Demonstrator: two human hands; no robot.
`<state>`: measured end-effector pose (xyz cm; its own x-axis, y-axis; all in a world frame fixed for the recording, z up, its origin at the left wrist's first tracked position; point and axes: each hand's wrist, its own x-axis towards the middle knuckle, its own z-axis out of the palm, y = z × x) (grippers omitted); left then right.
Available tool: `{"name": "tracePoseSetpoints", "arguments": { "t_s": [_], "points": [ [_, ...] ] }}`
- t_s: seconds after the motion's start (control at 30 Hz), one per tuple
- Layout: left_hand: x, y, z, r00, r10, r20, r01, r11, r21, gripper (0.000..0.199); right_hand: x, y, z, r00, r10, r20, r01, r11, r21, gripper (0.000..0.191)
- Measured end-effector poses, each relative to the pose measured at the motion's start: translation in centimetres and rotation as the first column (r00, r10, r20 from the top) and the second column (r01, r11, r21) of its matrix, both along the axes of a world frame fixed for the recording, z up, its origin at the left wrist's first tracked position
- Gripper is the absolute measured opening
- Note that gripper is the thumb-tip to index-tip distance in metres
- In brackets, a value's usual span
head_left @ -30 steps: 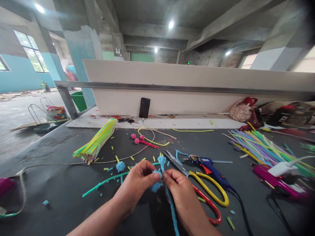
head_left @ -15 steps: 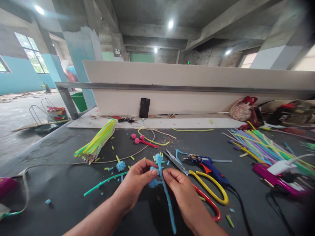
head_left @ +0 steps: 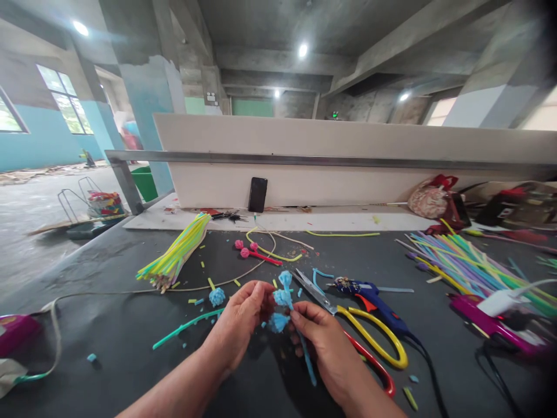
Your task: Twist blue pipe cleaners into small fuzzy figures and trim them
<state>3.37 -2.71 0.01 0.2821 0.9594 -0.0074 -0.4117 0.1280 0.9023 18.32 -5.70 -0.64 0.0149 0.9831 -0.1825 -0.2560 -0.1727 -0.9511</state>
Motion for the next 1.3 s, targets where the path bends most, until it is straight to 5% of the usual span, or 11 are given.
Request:
{"name": "tracePoseSetpoints", "arguments": {
  "t_s": [0.13, 0.27, 0.43, 0.63, 1.13, 1.3],
  "points": [
    [0.1, 0.0, 0.0, 0.998, -0.050, 0.042, 0.052, 0.998, -0.043, 0.021, 0.2, -0.1, 0.4, 0.963, 0.108, -0.249, -0.118, 0.993, -0.027, 0.018],
    [0.1, -0.3, 0.0, 0.993, -0.114, 0.011, 0.114, 0.993, -0.025, 0.018, 0.6, -0.6, 0.9, 0.748, 0.244, -0.617, -0.361, 0.930, -0.071, 0.018],
    [0.2, -0.6, 0.1, 0.980, -0.196, -0.025, 0.198, 0.979, 0.057, 0.020, 0.8, -0.8, 0.4, 0.626, 0.288, -0.725, -0.488, 0.869, -0.076, 0.019],
    [0.3, -0.5, 0.2, 0.988, -0.152, -0.004, 0.152, 0.988, 0.029, 0.020, 0.7, -0.5, -0.3, 0.619, 0.353, -0.701, -0.543, 0.837, -0.058, 0.019],
    [0.2, -0.4, 0.4, 0.993, -0.118, 0.004, 0.118, 0.993, 0.023, 0.014, 0.3, -1.0, 0.1, 0.741, 0.297, -0.603, -0.457, 0.880, -0.128, 0.016],
    [0.4, -0.6, 0.0, 0.998, 0.002, -0.066, 0.003, 0.997, 0.075, 0.012, -0.4, -1.0, 0.4, 0.859, 0.193, -0.475, -0.257, 0.964, -0.072, 0.022]
  ]
}}
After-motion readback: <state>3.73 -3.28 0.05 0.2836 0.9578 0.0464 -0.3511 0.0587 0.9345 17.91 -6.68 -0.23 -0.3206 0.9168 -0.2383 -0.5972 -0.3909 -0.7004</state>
